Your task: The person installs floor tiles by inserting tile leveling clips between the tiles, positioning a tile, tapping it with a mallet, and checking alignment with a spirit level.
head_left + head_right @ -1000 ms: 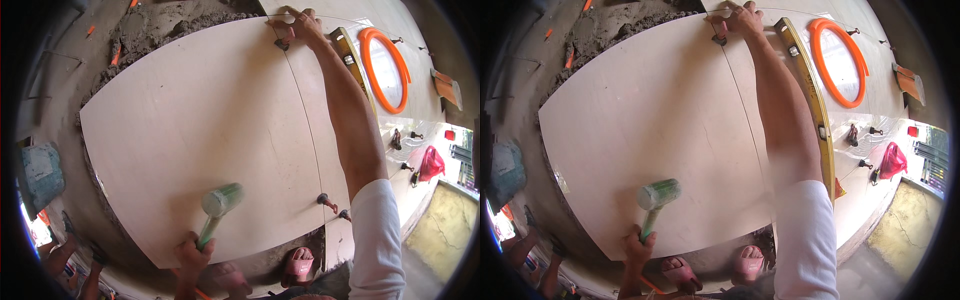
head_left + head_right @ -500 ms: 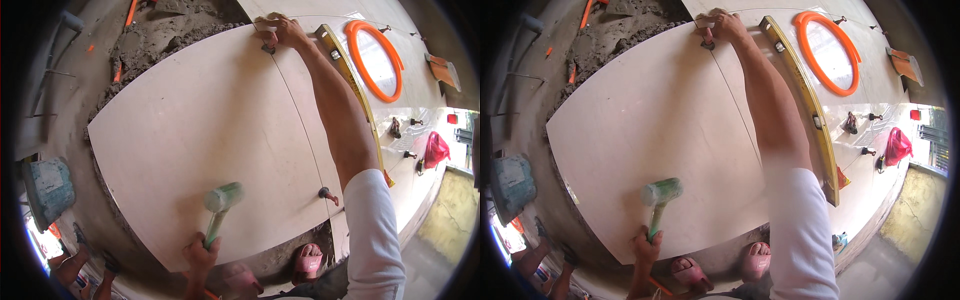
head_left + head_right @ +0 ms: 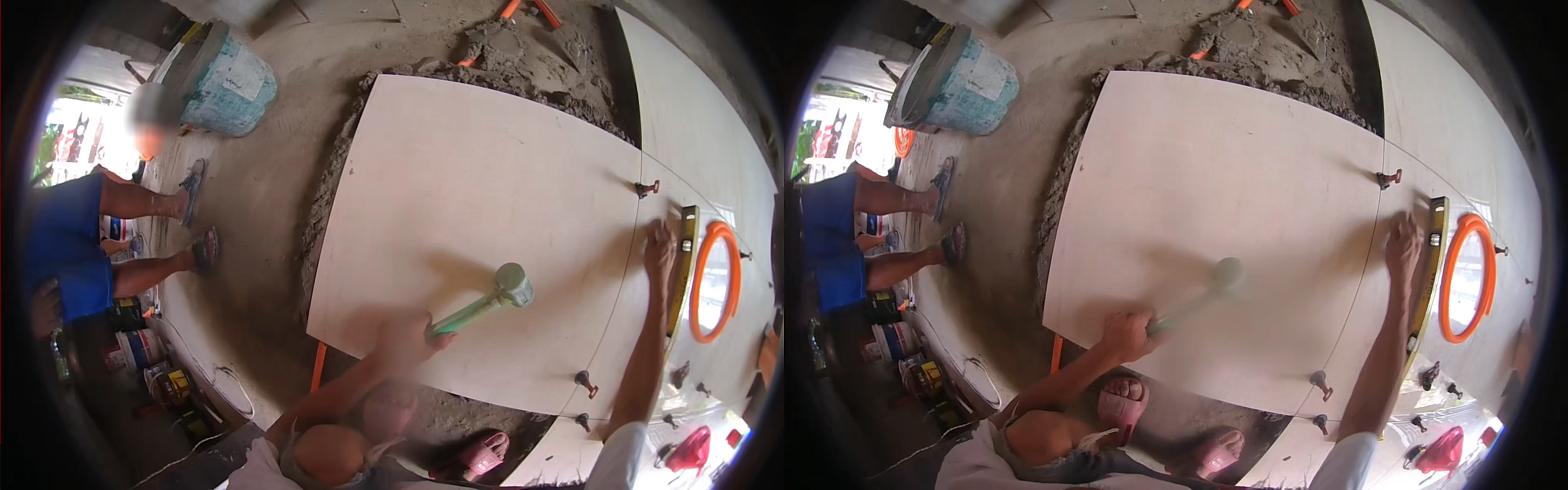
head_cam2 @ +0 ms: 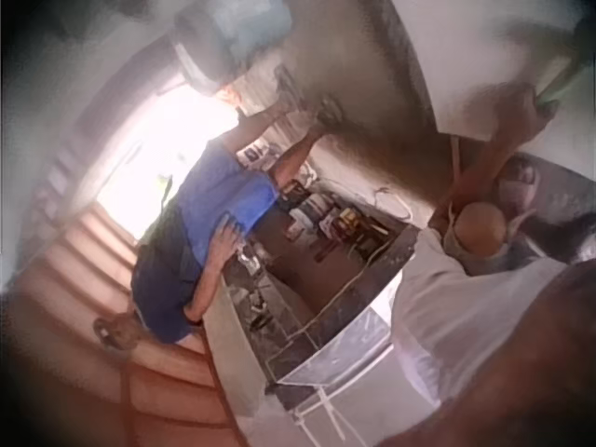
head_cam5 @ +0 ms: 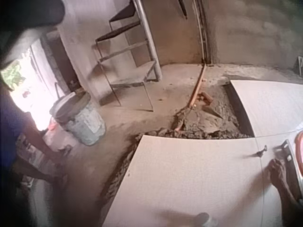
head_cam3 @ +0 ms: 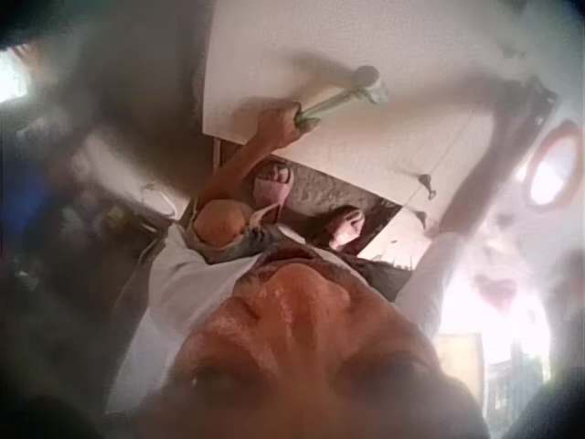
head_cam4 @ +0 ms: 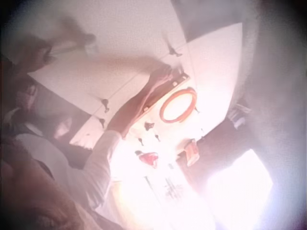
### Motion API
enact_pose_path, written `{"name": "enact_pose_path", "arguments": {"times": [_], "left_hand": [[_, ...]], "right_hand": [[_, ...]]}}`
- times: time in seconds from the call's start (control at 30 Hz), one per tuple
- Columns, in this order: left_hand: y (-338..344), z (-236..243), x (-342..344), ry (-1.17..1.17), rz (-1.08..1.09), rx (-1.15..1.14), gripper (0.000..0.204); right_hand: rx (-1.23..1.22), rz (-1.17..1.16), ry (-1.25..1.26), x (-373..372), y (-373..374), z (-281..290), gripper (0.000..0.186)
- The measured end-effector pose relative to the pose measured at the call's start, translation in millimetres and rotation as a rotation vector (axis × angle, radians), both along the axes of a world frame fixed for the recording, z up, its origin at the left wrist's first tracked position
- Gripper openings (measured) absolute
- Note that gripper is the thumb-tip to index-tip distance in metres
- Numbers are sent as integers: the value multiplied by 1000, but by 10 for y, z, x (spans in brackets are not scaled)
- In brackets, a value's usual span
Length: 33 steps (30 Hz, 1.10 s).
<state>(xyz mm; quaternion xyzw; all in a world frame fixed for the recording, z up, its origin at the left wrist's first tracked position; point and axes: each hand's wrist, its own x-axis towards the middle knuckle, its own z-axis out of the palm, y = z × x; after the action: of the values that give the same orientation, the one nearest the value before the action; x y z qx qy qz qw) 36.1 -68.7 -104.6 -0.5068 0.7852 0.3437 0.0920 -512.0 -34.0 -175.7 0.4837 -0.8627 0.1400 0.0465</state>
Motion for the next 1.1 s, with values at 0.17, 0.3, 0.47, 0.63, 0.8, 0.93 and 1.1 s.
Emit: {"name": "enact_pose_path", "arguments": {"times": [0.17,0.3,0.47,0.63,0.8,0.93,1.1], "left_hand": [[-33,-54,39,20,-5,-28,51],[-200,-41,-108,431,105,185,30],[-195,153,-310,281,-44,40,36],[82,5,-480,239,-161,-63,44],[123,40,-814,367,-248,-65,52],[281,214,-649,430,-436,-279,52],[576,366,-33,300,-219,-273,52]], "right_hand": [[73,93,43,1023,543,-116,41],[119,27,-116,1182,994,382,42],[252,-153,15,887,1593,1117,31],[23,-470,82,528,2381,815,34],[25,-508,-343,287,2564,493,18],[325,-565,-108,176,2489,1191,18],[-170,-149,-301,771,1902,1910,18]]}}
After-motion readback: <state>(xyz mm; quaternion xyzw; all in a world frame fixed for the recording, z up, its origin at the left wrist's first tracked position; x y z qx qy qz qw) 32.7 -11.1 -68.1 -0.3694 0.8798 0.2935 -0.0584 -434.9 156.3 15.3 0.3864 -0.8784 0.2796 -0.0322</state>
